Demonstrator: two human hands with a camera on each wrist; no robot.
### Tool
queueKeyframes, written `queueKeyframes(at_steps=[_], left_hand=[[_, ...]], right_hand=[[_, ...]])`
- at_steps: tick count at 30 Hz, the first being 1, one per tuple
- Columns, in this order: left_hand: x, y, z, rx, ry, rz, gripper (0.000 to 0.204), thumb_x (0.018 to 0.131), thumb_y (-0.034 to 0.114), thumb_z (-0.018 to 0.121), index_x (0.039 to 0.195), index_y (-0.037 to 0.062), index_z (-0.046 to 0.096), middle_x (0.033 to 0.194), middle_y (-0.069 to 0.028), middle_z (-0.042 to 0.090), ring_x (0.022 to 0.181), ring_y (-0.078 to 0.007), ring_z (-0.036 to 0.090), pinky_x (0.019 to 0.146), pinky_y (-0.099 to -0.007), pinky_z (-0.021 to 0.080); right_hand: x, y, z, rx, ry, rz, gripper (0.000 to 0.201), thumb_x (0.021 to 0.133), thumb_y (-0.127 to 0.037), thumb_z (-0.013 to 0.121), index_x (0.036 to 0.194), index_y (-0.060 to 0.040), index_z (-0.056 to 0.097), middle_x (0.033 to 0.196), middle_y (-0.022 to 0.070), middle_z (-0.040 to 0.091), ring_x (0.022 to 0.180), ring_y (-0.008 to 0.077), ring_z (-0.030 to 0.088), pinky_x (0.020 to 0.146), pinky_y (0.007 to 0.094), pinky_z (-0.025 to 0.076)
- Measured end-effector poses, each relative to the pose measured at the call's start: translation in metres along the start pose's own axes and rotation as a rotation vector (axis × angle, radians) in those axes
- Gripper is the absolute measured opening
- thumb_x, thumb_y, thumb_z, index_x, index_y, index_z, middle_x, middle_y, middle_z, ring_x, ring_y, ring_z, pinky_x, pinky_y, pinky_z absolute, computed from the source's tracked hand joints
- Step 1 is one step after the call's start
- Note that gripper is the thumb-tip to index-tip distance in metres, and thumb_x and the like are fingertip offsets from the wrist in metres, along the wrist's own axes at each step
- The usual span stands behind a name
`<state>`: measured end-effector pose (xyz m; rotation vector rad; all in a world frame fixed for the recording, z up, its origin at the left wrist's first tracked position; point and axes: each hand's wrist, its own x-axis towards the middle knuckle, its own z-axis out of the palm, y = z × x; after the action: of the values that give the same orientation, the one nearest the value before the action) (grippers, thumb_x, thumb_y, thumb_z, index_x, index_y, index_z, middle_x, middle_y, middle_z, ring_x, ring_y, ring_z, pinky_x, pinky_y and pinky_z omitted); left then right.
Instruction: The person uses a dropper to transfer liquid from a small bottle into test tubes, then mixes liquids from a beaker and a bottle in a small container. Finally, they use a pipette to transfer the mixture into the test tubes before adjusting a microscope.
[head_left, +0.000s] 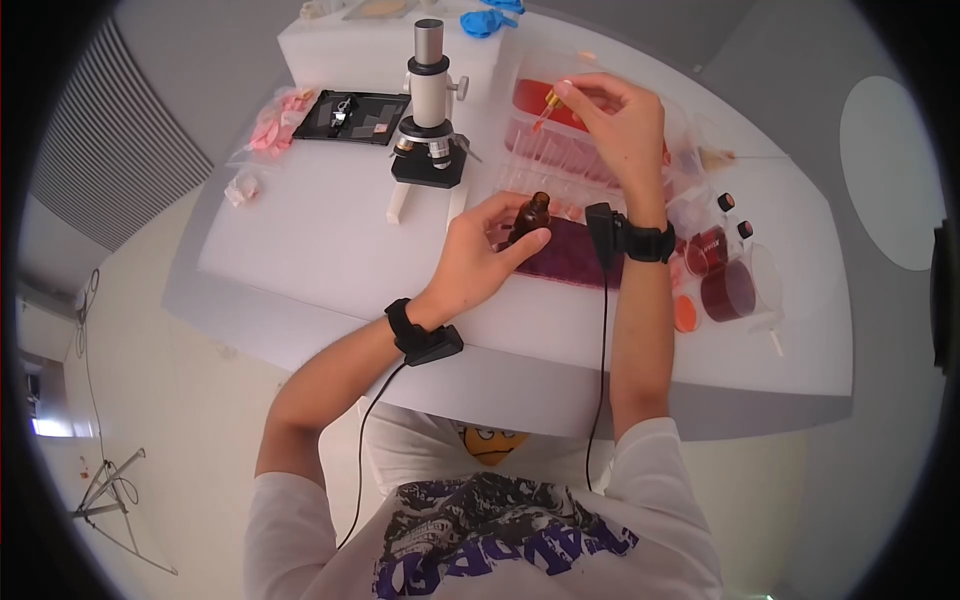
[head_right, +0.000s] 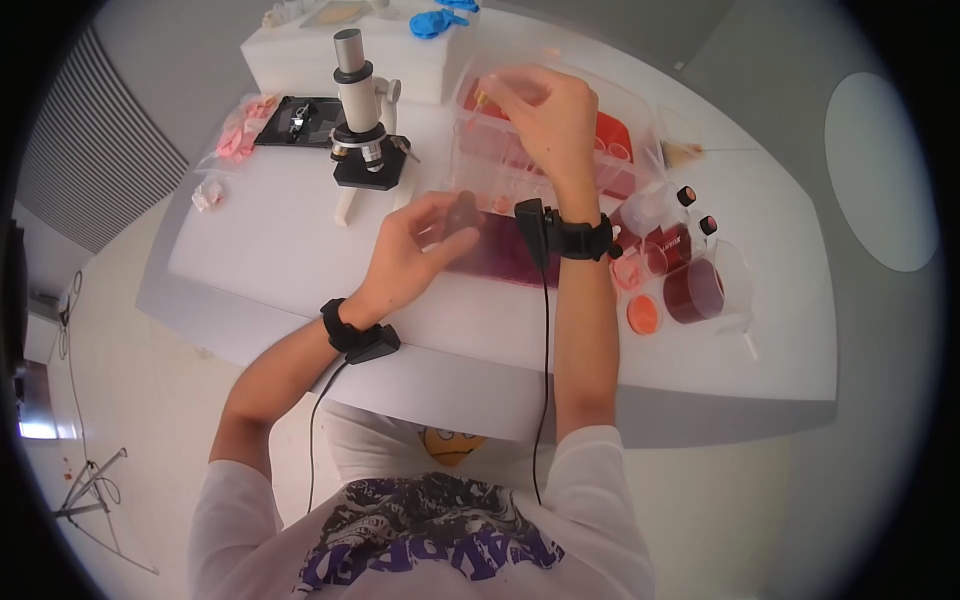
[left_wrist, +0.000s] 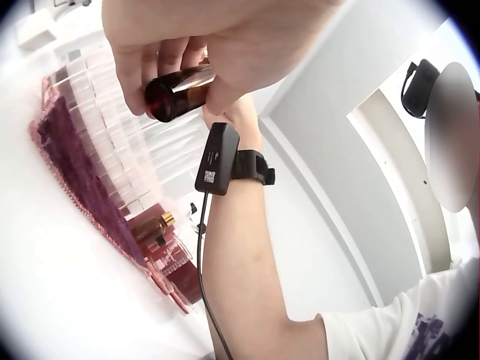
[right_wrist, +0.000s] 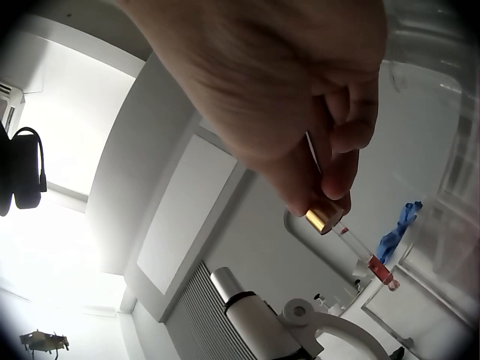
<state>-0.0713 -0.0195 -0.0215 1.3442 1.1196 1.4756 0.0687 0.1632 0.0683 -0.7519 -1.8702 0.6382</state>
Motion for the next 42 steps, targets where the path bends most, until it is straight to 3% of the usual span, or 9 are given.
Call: queueKeyframes(at_steps=[5, 17, 27, 29, 42], left_hand=[[0.000, -0.002, -0.001, 0.038, 0.004, -0.029, 0.039, 0.103, 0.010, 0.078, 0.140, 0.0029, 0.070, 0.125, -0.0047, 0.081, 0.117, -0.0131, 0.073, 0.109, -0.0356, 0.056], [0.001, -0.003, -0.001, 0.079, 0.016, -0.040, 0.040, 0.101, 0.012, 0.082, 0.139, 0.0018, 0.071, 0.123, -0.0020, 0.079, 0.112, -0.0095, 0.070, 0.100, -0.0307, 0.055], [0.000, -0.005, -0.002, 0.078, 0.021, -0.049, 0.041, 0.101, 0.012, 0.082, 0.139, 0.0001, 0.070, 0.118, -0.0026, 0.078, 0.108, -0.0101, 0.070, 0.100, -0.0317, 0.057], [0.001, -0.004, -0.001, 0.083, 0.026, -0.044, 0.042, 0.101, 0.011, 0.082, 0.140, 0.0000, 0.070, 0.117, -0.0024, 0.078, 0.107, -0.0099, 0.070, 0.100, -0.0321, 0.057], [0.003, -0.013, -0.001, 0.042, 0.063, 0.012, 0.043, 0.100, 0.007, 0.083, 0.140, -0.0027, 0.070, 0.119, -0.0044, 0.077, 0.108, -0.0121, 0.071, 0.102, -0.0328, 0.058]], right_hand=[[-0.001, -0.004, 0.000, 0.005, -0.024, -0.021, 0.024, 0.097, -0.028, 0.084, 0.101, -0.0047, 0.088, 0.087, 0.0048, 0.085, 0.080, 0.0146, 0.077, 0.078, 0.0293, 0.059], [-0.001, -0.006, -0.004, -0.005, -0.009, -0.001, 0.023, 0.096, -0.029, 0.086, 0.099, -0.0065, 0.088, 0.085, 0.0027, 0.084, 0.074, 0.0114, 0.070, 0.073, 0.0292, 0.057], [0.000, -0.002, -0.005, -0.016, 0.007, -0.008, 0.024, 0.095, -0.030, 0.086, 0.102, -0.0067, 0.089, 0.087, 0.0045, 0.086, 0.078, 0.0127, 0.075, 0.075, 0.0293, 0.058], [0.000, -0.007, -0.006, -0.049, -0.005, 0.058, 0.024, 0.095, -0.030, 0.086, 0.102, -0.0068, 0.089, 0.089, 0.0054, 0.086, 0.079, 0.0130, 0.077, 0.075, 0.0289, 0.059], [0.000, 0.002, 0.000, 0.010, 0.046, -0.015, 0.028, 0.094, -0.031, 0.089, 0.104, -0.0049, 0.089, 0.087, 0.0072, 0.085, 0.075, 0.0141, 0.076, 0.072, 0.0289, 0.058]])
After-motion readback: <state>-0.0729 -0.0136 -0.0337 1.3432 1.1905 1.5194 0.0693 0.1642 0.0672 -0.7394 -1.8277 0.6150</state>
